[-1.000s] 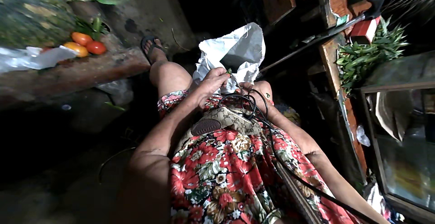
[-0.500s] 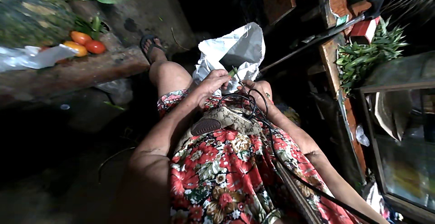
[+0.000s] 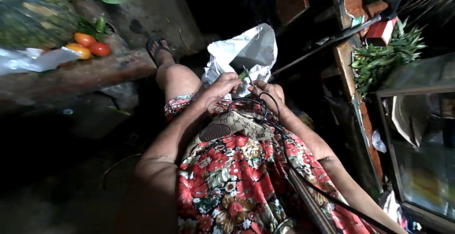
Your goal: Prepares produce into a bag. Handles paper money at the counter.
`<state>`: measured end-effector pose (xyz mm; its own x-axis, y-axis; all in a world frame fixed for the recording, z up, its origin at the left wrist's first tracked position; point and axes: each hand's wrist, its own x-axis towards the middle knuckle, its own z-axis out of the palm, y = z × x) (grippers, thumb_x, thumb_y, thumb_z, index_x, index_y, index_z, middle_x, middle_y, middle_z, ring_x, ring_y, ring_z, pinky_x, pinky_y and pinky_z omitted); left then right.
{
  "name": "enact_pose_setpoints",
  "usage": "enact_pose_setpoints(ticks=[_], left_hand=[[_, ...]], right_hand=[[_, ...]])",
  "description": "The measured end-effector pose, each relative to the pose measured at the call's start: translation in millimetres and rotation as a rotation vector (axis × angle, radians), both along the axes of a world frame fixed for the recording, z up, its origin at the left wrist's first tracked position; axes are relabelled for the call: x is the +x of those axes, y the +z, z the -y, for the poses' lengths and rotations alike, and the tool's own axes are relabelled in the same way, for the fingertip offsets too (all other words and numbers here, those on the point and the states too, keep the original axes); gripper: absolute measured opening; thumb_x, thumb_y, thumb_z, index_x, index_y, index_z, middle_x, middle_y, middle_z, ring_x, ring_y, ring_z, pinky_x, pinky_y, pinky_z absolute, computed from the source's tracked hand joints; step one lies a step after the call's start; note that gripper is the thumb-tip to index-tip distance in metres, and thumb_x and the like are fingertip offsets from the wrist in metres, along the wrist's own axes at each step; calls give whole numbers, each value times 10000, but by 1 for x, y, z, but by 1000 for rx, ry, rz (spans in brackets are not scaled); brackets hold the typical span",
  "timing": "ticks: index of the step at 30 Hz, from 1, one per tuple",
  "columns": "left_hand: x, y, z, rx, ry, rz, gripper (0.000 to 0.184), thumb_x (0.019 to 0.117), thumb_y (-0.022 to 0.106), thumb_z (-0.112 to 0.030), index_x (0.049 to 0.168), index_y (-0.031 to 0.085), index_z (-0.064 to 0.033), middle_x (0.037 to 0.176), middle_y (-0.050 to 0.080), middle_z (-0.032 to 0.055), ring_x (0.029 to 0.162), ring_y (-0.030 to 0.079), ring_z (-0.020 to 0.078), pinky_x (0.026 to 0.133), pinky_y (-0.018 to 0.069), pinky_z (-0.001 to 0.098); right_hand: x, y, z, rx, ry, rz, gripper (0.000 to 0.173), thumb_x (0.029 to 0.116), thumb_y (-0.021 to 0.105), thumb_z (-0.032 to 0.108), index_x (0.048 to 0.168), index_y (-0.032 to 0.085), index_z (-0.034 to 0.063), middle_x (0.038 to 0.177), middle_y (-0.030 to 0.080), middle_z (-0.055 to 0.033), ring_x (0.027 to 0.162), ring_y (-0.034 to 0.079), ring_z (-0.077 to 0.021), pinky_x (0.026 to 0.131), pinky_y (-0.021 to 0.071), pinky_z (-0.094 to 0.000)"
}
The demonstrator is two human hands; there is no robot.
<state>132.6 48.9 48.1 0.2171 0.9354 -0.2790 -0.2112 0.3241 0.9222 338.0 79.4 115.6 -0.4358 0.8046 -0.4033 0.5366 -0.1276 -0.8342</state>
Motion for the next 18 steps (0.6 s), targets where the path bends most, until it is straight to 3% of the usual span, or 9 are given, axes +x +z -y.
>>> enact_pose_setpoints(ticks=[7, 12, 18], left_hand=[[0, 0, 0, -1, 34, 7, 205, 1066, 490, -123, 890, 568, -50, 688, 520, -11, 616, 519, 77, 619, 467, 233], [-1, 2, 0, -33, 113, -10, 190, 1074, 481, -132, 978, 611, -31, 715, 535, -4, 627, 525, 77, 618, 467, 224], [0, 0, 0, -15, 84, -11, 188, 1074, 492, -137, 967, 607, -33, 723, 534, -3, 643, 529, 83, 640, 480, 238]], right_hand=[[2, -1, 1, 52, -65, 7, 294, 1010, 649, 163, 1239, 619, -19, 853, 696, -52, 692, 642, -62, 675, 558, -241], [7, -7, 4, 25, -50, -33, 290, 967, 679, 66, 1228, 603, -35, 878, 694, -39, 707, 630, -30, 690, 550, -216], [6, 0, 6, -50, -24, 22, 327, 984, 690, 215, 1221, 629, -3, 911, 700, -46, 744, 613, -35, 711, 523, -230]])
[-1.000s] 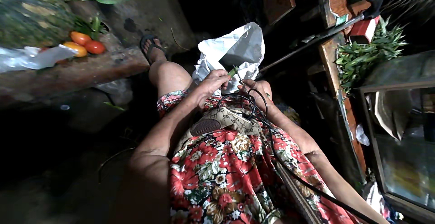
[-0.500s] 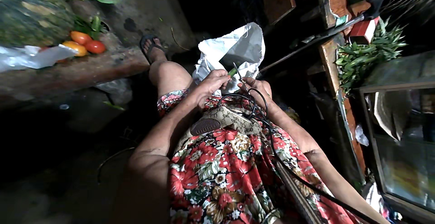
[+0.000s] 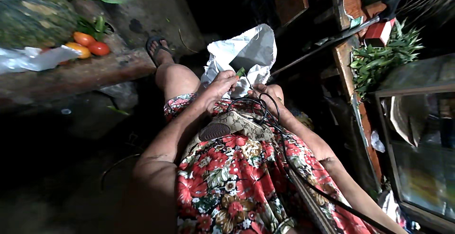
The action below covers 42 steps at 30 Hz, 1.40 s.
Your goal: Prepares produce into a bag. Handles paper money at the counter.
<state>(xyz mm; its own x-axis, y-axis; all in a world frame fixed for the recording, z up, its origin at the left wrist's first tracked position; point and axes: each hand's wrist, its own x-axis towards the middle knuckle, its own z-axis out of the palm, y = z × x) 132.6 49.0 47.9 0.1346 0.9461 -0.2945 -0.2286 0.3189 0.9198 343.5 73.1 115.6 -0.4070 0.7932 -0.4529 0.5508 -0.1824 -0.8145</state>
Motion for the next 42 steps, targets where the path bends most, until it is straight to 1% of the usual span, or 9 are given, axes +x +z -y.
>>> enact_pose_setpoints(ticks=[8, 12, 18, 20, 23, 26, 29, 33, 42], left_hand=[[1, 3, 1, 37, -137, -16, 190, 1064, 501, -119, 930, 601, -28, 728, 523, -7, 645, 515, 71, 645, 473, 238], [0, -1, 1, 50, -139, 3, 202, 1063, 503, -121, 902, 594, -39, 719, 526, -9, 637, 515, 73, 639, 471, 234], [0, -1, -1, 40, -138, -3, 210, 1063, 498, -119, 888, 585, -41, 688, 521, -12, 618, 521, 73, 627, 474, 234], [1, -4, -1, 44, -129, 0, 213, 1064, 495, -124, 883, 573, -44, 700, 524, -6, 629, 523, 78, 634, 475, 238], [1, -5, -2, 17, -67, 9, 185, 1065, 492, -127, 933, 586, -39, 713, 533, -2, 630, 532, 81, 628, 484, 244], [0, -2, -1, -17, -22, 5, 177, 1075, 486, -133, 1002, 606, -24, 733, 536, 6, 643, 534, 84, 635, 486, 239], [1, -2, -1, -9, -23, -9, 183, 1073, 490, -140, 971, 599, -35, 725, 534, 1, 639, 527, 81, 628, 475, 238], [0, 0, 0, 11, -77, -15, 203, 1073, 487, -131, 921, 583, -36, 711, 517, -1, 637, 512, 84, 637, 471, 244], [-1, 0, 0, -4, -39, -64, 202, 1073, 490, -146, 941, 587, -27, 734, 525, 17, 659, 513, 98, 657, 468, 267]], right_hand=[[-6, 0, -4, -10, -3, -28, 274, 1024, 625, 175, 1225, 623, -12, 899, 705, -50, 736, 641, -50, 707, 548, -233], [-6, -1, -4, -18, -1, -38, 269, 1025, 621, 168, 1224, 623, -14, 925, 704, -58, 763, 648, -57, 735, 555, -238], [-7, 7, -1, 59, 53, 31, 266, 1013, 636, 155, 1219, 627, -12, 868, 676, -32, 709, 597, -22, 685, 519, -209], [-4, 1, -2, 59, 42, 28, 273, 1019, 625, 150, 1234, 620, -19, 904, 694, -51, 744, 631, -41, 721, 545, -227], [-1, -5, -1, 65, -23, -13, 258, 1003, 654, 137, 1200, 633, -28, 866, 693, -38, 713, 633, -36, 694, 552, -217], [1, -3, 1, 16, -28, -16, 315, 987, 682, 176, 1229, 611, -12, 855, 683, -23, 682, 583, -18, 644, 498, -203], [-2, 4, 5, -16, 17, -19, 327, 988, 678, 164, 1246, 601, -22, 891, 691, -37, 734, 610, -22, 706, 521, -206], [-3, 2, 5, -37, 37, -35, 316, 1000, 657, 174, 1243, 607, -21, 898, 691, -59, 748, 626, -49, 716, 539, -231], [-6, 5, 5, 11, 47, -1, 315, 1004, 658, 186, 1242, 626, -20, 911, 706, -57, 762, 629, -34, 735, 536, -224]])
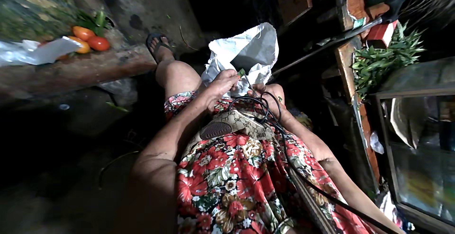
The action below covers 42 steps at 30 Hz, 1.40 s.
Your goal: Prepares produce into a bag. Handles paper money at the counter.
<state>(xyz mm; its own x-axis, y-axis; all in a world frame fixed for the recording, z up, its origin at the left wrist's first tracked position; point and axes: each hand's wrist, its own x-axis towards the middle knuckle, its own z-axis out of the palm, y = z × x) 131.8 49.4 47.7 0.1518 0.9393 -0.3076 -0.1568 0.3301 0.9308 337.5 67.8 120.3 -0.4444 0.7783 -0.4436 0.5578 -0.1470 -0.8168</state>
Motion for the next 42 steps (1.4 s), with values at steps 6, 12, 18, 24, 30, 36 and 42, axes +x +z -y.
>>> enact_pose_setpoints(ticks=[6, 12, 18, 24, 30, 36, 42], left_hand=[[2, 1, 2, 62, -110, 21, 212, 1067, 496, -135, 909, 598, -35, 718, 525, 0, 646, 515, 82, 649, 470, 252], [1, 0, 1, 51, -95, 43, 201, 1063, 500, -123, 902, 585, -38, 699, 526, -2, 625, 516, 82, 629, 469, 244], [1, 2, 1, 20, -57, 42, 156, 1061, 493, -115, 969, 589, -34, 741, 551, 11, 648, 534, 88, 634, 472, 244], [1, -2, -1, -12, 18, 38, 163, 1067, 503, -136, 1011, 602, -19, 770, 584, 25, 659, 551, 99, 639, 484, 252], [1, 1, 0, -6, -21, 30, 180, 1067, 517, -146, 966, 605, -26, 747, 568, 17, 641, 541, 84, 616, 477, 229], [0, 1, 0, -30, 51, 25, 181, 1069, 511, -156, 975, 600, -29, 761, 565, 21, 650, 536, 90, 626, 471, 238], [1, 2, 0, 4, -60, 21, 182, 1061, 522, -138, 934, 601, -34, 732, 546, 10, 648, 526, 88, 638, 472, 246]], right_hand=[[0, -2, -2, 11, -15, 10, 281, 1007, 654, 192, 1211, 644, -1, 903, 703, -45, 748, 627, -35, 714, 534, -221], [0, 0, -2, 57, 24, 21, 278, 1002, 659, 169, 1212, 638, -12, 869, 683, -34, 712, 593, -15, 683, 509, -202], [3, -5, -4, 86, -28, 24, 277, 996, 666, 153, 1216, 633, -12, 830, 672, -14, 664, 578, -6, 631, 499, -188], [6, -3, -1, 16, -20, 25, 343, 977, 691, 188, 1244, 616, -14, 918, 698, -53, 757, 623, -40, 724, 535, -232], [2, -1, -1, 1, 0, 12, 338, 985, 682, 182, 1250, 610, -15, 914, 697, -46, 740, 616, -26, 704, 531, -216], [1, 4, -4, 48, 7, 79, 327, 988, 689, 215, 1235, 641, 7, 929, 710, -38, 760, 618, -16, 732, 523, -215], [0, 0, -4, 13, 30, 69, 324, 989, 681, 203, 1230, 641, -8, 930, 709, -56, 772, 630, -39, 745, 536, -237]])
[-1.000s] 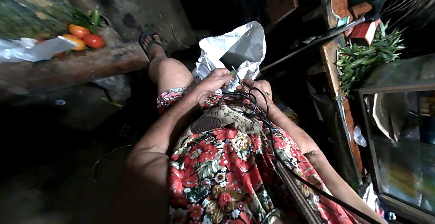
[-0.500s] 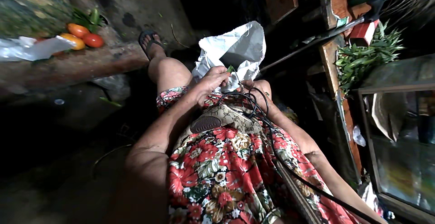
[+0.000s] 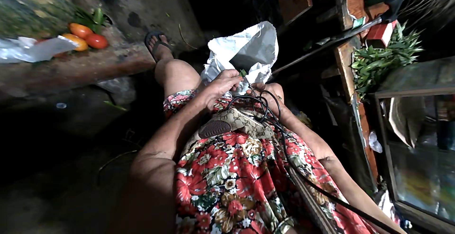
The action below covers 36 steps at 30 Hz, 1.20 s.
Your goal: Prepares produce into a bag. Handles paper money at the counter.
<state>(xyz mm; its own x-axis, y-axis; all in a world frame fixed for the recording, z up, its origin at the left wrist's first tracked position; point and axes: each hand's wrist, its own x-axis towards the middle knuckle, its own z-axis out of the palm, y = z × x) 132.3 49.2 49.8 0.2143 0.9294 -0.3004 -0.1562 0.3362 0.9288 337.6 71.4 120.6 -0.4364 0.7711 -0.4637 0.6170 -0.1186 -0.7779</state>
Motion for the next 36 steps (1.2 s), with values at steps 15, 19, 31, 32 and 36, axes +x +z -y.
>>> enact_pose_setpoints(ticks=[15, 19, 31, 32, 36], left_hand=[[0, 2, 1, -39, -22, -1, 177, 1058, 527, -138, 947, 621, -38, 720, 544, -3, 618, 518, 73, 599, 460, 219], [1, -1, 0, -31, -19, 1, 176, 1059, 523, -130, 937, 612, -40, 714, 543, -3, 617, 526, 73, 607, 470, 219], [0, -1, -1, -75, 66, -10, 168, 1067, 504, -138, 1012, 617, -28, 745, 540, 8, 624, 519, 82, 604, 469, 230], [0, -1, -1, -78, 66, -19, 168, 1067, 507, -141, 1015, 620, -28, 751, 541, 10, 630, 517, 84, 612, 468, 234], [-1, -1, -1, -53, 32, -27, 174, 1068, 510, -146, 987, 615, -33, 759, 538, 15, 649, 520, 88, 627, 470, 240]], right_hand=[[3, -3, -2, 34, -54, -1, 292, 993, 678, 210, 1202, 656, 7, 841, 684, -22, 684, 588, -27, 659, 507, -220], [4, -3, -2, 24, -48, -22, 296, 991, 678, 177, 1219, 643, -10, 866, 695, -32, 705, 604, -25, 678, 517, -213], [6, -5, -1, 2, -86, -36, 312, 979, 686, 134, 1238, 600, -18, 865, 678, -31, 675, 579, -17, 634, 500, -202], [6, -6, 0, -6, -79, -26, 331, 975, 697, 158, 1241, 605, -16, 878, 685, -41, 695, 590, -26, 661, 509, -215], [6, -7, 0, 0, -54, -32, 316, 968, 711, 193, 1197, 630, -9, 868, 684, -36, 712, 596, -25, 697, 515, -215]])
